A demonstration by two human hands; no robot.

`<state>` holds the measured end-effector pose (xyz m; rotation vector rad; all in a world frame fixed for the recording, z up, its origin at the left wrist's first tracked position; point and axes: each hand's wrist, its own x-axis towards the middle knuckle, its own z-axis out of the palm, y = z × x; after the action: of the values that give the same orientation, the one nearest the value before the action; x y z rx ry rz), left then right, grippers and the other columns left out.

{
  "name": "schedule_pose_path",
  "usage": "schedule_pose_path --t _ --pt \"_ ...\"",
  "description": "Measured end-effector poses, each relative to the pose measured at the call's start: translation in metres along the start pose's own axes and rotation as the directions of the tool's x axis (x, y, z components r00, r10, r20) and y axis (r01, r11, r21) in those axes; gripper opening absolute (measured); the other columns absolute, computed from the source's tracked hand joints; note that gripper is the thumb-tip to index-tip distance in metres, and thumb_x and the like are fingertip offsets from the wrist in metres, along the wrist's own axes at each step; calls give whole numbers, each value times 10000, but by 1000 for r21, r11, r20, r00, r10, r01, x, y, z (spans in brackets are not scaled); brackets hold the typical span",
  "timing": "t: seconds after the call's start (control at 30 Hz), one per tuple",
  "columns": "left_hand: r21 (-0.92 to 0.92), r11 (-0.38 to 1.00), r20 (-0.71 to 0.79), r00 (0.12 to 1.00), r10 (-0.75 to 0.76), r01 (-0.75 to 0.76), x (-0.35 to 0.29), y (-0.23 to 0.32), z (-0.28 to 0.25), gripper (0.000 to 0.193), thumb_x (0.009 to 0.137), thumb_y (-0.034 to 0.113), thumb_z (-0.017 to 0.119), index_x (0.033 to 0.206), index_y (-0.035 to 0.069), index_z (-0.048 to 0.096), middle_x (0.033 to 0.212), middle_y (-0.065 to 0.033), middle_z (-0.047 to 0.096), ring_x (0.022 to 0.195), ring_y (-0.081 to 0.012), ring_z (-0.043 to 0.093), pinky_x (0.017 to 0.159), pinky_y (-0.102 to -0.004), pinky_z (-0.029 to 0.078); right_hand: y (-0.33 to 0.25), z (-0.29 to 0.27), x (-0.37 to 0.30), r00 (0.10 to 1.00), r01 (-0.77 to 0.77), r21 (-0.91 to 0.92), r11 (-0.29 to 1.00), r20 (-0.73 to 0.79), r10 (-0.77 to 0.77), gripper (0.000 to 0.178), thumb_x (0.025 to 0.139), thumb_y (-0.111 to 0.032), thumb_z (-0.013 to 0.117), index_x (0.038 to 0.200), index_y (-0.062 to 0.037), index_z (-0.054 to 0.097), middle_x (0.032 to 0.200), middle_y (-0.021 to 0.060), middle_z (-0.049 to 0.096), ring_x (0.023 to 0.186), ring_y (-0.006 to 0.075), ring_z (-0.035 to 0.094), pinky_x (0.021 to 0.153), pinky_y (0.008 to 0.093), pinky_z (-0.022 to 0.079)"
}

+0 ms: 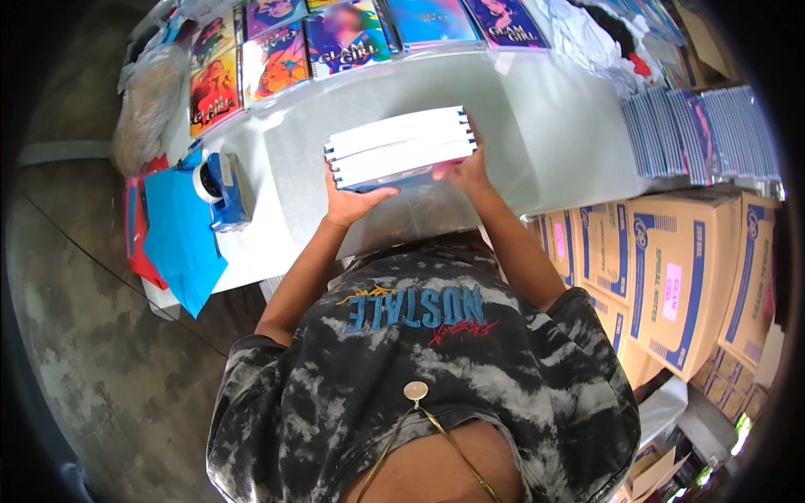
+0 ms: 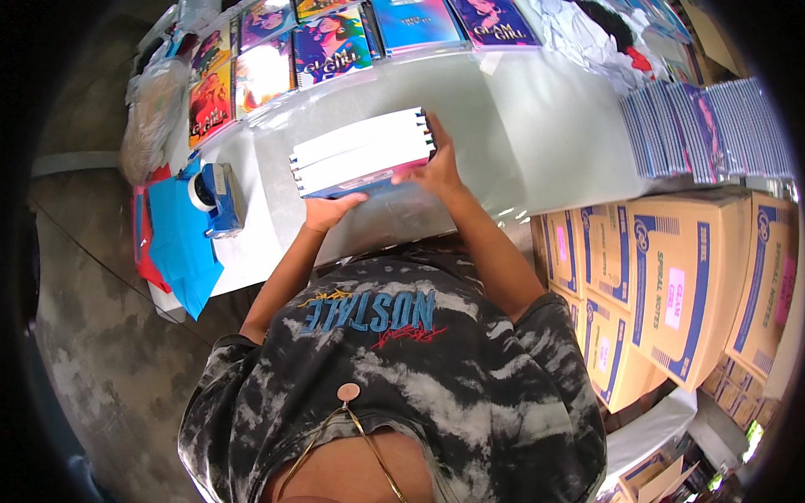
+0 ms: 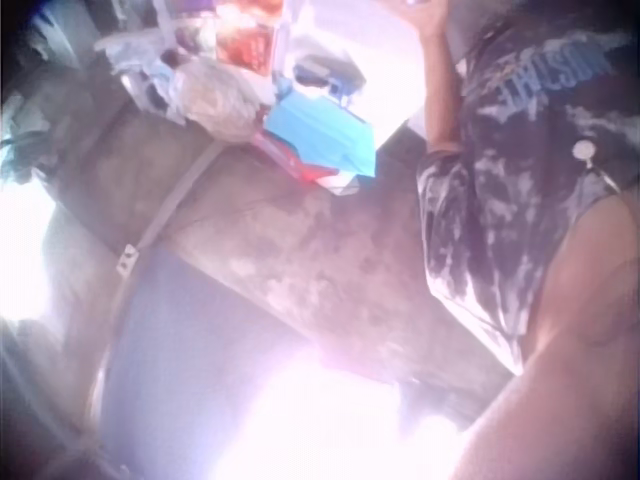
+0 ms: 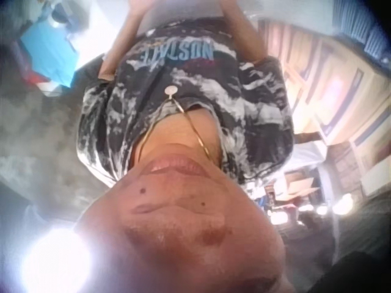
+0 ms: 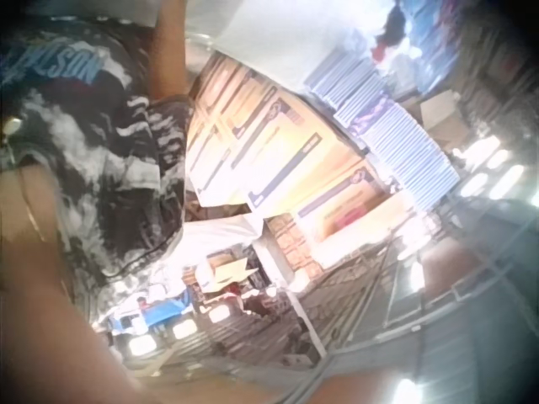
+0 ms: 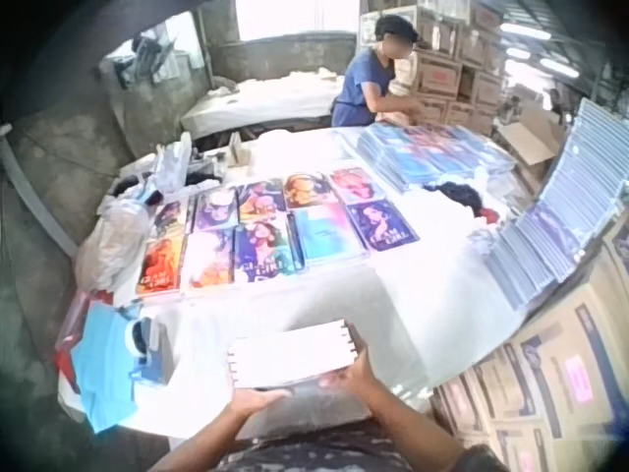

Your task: The person repeatedly picks up stacks of spiral-bound notebooks, places them into clear plastic bags, and seals the bags using a handheld tape dispenser. The packaged notebooks are then stacked on the table.

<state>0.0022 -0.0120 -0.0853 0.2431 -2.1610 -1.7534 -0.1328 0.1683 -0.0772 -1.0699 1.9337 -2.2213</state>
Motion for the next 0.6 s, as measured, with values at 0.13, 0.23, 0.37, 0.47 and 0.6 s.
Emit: schedule_pose_path --t 0.13,0.23,0.37,0.47,0.6 --pt "229 965 56 988 -141 125 0 -13 2 617 580 194 856 1077 -17 556 1028 -116 617 933 -185 589 823 -316 480 23 2 -26 971 -215 -164 963 74 229 969 415 -404 903 1173 10 464 1056 117 601 982 190 578 849 344 474" --pt "215 954 -15 977 -211 210 -4 4 -2 596 627 283 826 1070 -22 570 974 -133 657 876 -211 628 799 -319 490 6 3 -13 983 -102 -351 931 109 149 797 530 -419 852 1142 -31 521 1012 169 613 886 291 625 759 374 497" --pt "38 921 -90 919 -384 388 11 55 -8 607 722 445 731 1043 -50 592 939 -147 654 851 -187 619 767 -295 482 -27 9 23 817 -417 -582 699 99 569 669 657 -651 646 844 -9 654 722 198 618 758 365 624 666 414 487" --pt "38 684 55 682 -729 729 25 10 -15 651 733 529 686 1010 -56 621 919 -151 655 843 -183 618 741 -290 481 -7 12 28 591 -443 -779 444 119 798 883 685 -820 400 629 26 646 552 198 586 664 397 614 660 447 471" --pt "406 547 92 563 -821 732 37 26 -22 675 786 616 562 1007 -17 641 930 -163 648 896 -214 606 814 -321 454 -3 10 31 474 -448 -825 346 109 874 851 769 -761 344 665 25 653 673 233 620 733 394 622 694 446 474"
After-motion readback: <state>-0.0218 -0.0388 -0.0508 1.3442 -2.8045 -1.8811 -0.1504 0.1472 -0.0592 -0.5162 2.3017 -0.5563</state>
